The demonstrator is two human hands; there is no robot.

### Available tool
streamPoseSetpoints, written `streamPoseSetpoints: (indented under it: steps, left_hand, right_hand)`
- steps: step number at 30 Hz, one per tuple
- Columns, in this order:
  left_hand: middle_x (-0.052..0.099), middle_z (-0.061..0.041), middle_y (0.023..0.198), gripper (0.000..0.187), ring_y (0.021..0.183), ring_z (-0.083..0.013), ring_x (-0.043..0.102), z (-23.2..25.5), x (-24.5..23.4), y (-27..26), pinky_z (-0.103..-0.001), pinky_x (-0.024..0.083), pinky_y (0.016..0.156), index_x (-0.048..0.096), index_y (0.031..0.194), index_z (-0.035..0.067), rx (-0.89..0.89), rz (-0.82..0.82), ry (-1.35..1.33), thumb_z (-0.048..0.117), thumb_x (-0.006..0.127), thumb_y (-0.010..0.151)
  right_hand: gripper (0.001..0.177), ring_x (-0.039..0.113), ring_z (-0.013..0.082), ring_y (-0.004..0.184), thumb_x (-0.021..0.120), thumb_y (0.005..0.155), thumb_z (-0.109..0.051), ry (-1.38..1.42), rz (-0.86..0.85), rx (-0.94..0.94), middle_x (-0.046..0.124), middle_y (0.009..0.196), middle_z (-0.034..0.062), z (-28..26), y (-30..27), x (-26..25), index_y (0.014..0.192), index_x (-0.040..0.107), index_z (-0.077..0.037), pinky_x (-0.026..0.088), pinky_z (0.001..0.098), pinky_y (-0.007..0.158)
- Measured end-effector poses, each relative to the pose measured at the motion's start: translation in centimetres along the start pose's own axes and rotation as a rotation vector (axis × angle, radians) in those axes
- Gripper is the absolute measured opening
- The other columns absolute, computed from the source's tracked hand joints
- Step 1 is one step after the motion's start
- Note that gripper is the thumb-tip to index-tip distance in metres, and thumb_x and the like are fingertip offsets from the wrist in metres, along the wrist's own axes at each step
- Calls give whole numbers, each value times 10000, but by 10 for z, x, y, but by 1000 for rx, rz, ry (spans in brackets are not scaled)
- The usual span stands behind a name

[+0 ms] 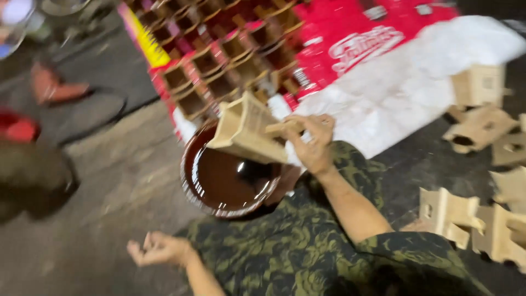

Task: Staining small wooden components by dipping them into a bowl of dark stain and arranging them on a drying rack.

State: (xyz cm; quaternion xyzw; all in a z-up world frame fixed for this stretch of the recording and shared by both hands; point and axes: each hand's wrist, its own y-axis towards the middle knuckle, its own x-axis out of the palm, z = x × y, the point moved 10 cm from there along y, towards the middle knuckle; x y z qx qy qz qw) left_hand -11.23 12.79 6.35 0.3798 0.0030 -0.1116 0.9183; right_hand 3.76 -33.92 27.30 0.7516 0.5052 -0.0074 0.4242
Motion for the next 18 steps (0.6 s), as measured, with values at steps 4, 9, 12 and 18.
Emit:
streamPoseSetpoints:
  steps: [4,9,12,18]
  left_hand:
    - [332,-274,1560,422,1064,-387,597,-13,2,-6,-456,504,925,317,1442,8,-199,-49,-76,-13,506,1064]
    - [326,-194,1513,479,1156,-341,581,-11,3,-5,-431,411,928,295,1464,79,-291,-76,-36,263,572,1118]
    - [330,-193,1532,496,1165,-326,587,-16,4,-8,-401,413,925,306,1466,73,-299,-88,-23,301,575,1116]
    - [331,-185,1547,539,1175,-296,587,-14,5,-7,-366,433,918,301,1458,79,-324,-98,-35,389,569,1108]
  right_hand:
    - [175,593,118,738,803,915,-245,-6,-36,-12,727,887,-39,-4,-15,31,1034,750,-128,279,355,941]
    - [151,665,153,694,861,845,-202,61,-52,-107,699,722,-46,-6,-39,78,970,779,-181,312,359,939]
    - [128,664,154,700,846,847,-228,6,-73,-155,728,769,-66,-25,-49,95,948,768,-213,304,382,955]
    - [146,654,178,680,844,834,-225,-61,-121,-166,721,744,-31,-7,-75,124,944,757,-185,304,422,963]
